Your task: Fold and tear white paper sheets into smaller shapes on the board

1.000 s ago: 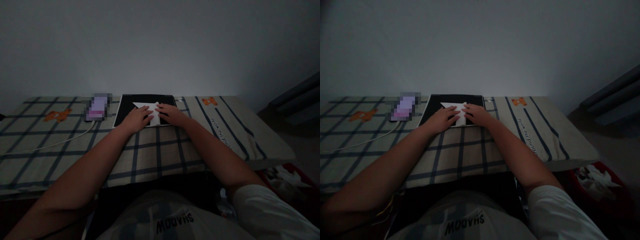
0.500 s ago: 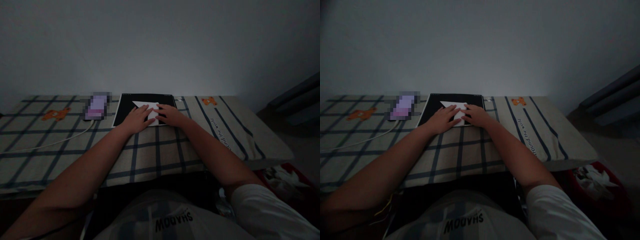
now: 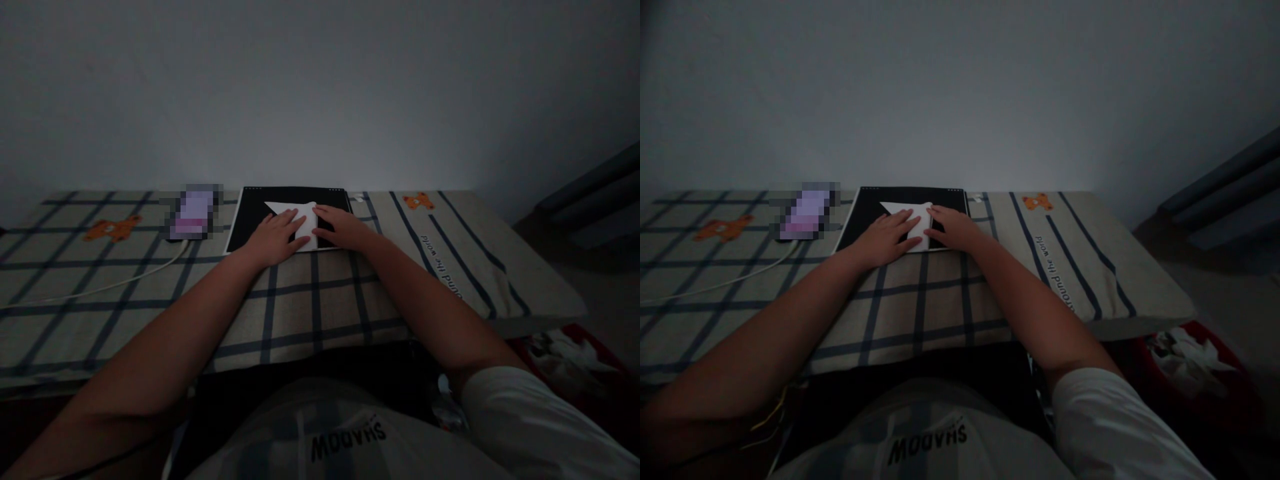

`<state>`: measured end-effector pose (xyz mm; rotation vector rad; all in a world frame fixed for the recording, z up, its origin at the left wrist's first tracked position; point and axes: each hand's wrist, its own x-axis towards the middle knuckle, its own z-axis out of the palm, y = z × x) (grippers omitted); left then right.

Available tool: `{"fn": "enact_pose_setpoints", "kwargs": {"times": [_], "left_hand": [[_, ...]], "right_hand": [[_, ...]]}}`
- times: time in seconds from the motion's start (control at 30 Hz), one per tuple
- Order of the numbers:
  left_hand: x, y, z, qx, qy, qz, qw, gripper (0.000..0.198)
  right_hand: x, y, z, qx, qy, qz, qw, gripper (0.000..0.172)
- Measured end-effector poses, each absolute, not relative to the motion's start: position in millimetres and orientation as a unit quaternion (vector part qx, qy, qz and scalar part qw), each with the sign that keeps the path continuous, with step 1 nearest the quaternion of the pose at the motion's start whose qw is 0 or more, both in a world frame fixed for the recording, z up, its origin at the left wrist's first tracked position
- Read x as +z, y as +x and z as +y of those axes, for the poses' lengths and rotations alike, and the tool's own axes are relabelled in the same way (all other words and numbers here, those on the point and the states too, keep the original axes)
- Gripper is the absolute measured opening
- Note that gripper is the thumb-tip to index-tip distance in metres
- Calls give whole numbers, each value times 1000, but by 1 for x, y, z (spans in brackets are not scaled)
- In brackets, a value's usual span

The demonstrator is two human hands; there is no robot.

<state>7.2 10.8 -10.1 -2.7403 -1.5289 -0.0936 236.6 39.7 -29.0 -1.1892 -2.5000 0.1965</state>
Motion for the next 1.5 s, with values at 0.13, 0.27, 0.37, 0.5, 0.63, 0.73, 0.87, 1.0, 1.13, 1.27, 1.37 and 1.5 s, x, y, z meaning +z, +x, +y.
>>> {"fn": "enact_pose_setpoints", "kwargs": {"times": [0.13,0.27,0.37,0.5,0.63,0.73,0.87,1.0,1.13,1.27,1.37,1.5], "left_hand": [[-11,6,12,-30,-873,-486,-2,67],[-12,7,12,-35,-875,-484,4,67],[-12,8,11,-31,-872,-489,5,66],[-11,8,11,-28,-871,-490,3,66],[-12,7,12,-29,-874,-485,7,67],[-12,7,12,-25,-873,-487,6,67],[-10,7,11,-20,-875,-483,6,67],[-10,7,11,-19,-876,-481,8,67],[-12,7,11,-20,-876,-482,8,65],[-12,7,10,-18,-875,-483,9,65],[-9,9,9,-8,-873,-488,7,66],[-8,10,8,-4,-871,-491,4,66]], "right_hand": [[-28,238,41,68,-407,-892,186,61],[-27,237,39,53,-414,-895,156,56],[-26,236,38,53,-415,-897,146,54],[-25,237,38,49,-408,-900,146,52],[-26,236,38,44,-409,-900,145,52],[-27,236,38,43,-413,-900,136,54],[-26,237,37,51,-413,-900,129,59],[-23,238,35,66,-414,-900,118,70],[-20,238,33,80,-417,-899,105,79],[-19,239,32,88,-418,-899,94,84],[-17,239,30,87,-419,-900,86,87],[-17,238,29,86,-423,-899,78,89]]}}
